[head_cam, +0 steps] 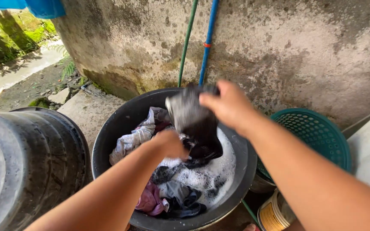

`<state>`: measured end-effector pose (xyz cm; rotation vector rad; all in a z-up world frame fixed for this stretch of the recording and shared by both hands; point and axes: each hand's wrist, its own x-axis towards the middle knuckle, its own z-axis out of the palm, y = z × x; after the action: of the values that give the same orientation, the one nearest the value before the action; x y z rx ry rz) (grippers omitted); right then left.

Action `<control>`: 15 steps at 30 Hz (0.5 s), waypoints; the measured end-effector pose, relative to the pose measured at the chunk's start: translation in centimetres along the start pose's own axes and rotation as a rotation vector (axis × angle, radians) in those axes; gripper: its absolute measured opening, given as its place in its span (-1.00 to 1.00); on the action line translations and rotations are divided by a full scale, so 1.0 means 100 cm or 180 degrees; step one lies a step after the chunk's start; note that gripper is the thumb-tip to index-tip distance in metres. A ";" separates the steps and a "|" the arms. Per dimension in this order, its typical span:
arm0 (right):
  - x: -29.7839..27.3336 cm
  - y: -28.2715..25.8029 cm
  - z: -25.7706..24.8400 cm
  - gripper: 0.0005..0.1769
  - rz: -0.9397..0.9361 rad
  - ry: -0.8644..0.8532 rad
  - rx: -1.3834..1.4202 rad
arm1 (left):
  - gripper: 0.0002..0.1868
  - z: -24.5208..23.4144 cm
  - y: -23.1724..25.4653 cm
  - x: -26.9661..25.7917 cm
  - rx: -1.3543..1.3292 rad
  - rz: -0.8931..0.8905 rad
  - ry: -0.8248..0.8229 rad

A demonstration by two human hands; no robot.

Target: Hand-washing clothes in a tub with water and detergent.

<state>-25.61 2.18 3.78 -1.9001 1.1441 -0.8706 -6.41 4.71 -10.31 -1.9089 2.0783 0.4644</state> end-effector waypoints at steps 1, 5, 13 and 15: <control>-0.006 0.023 0.011 -0.70 -0.0112 -0.0042 -0.0439 | -0.36 0.021 -0.005 -0.003 -0.0301 -0.0295 -0.1087; -0.050 0.132 0.059 -0.66 0.0720 -0.0761 -0.1240 | -0.13 0.018 0.018 -0.102 -0.0011 -0.0168 -0.1735; -0.091 0.129 0.110 -0.66 0.0597 -0.1435 -0.2521 | -0.54 0.074 -0.051 -0.064 -0.1384 -0.0792 -0.0080; -0.060 0.139 0.098 -0.65 0.0563 -0.1334 -0.2246 | -0.58 0.043 -0.059 -0.061 -0.1748 -0.0892 0.0138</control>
<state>-25.35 5.49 -13.92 -2.3259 1.4273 0.0705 -0.02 11.61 -11.97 -2.4799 1.7834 1.0114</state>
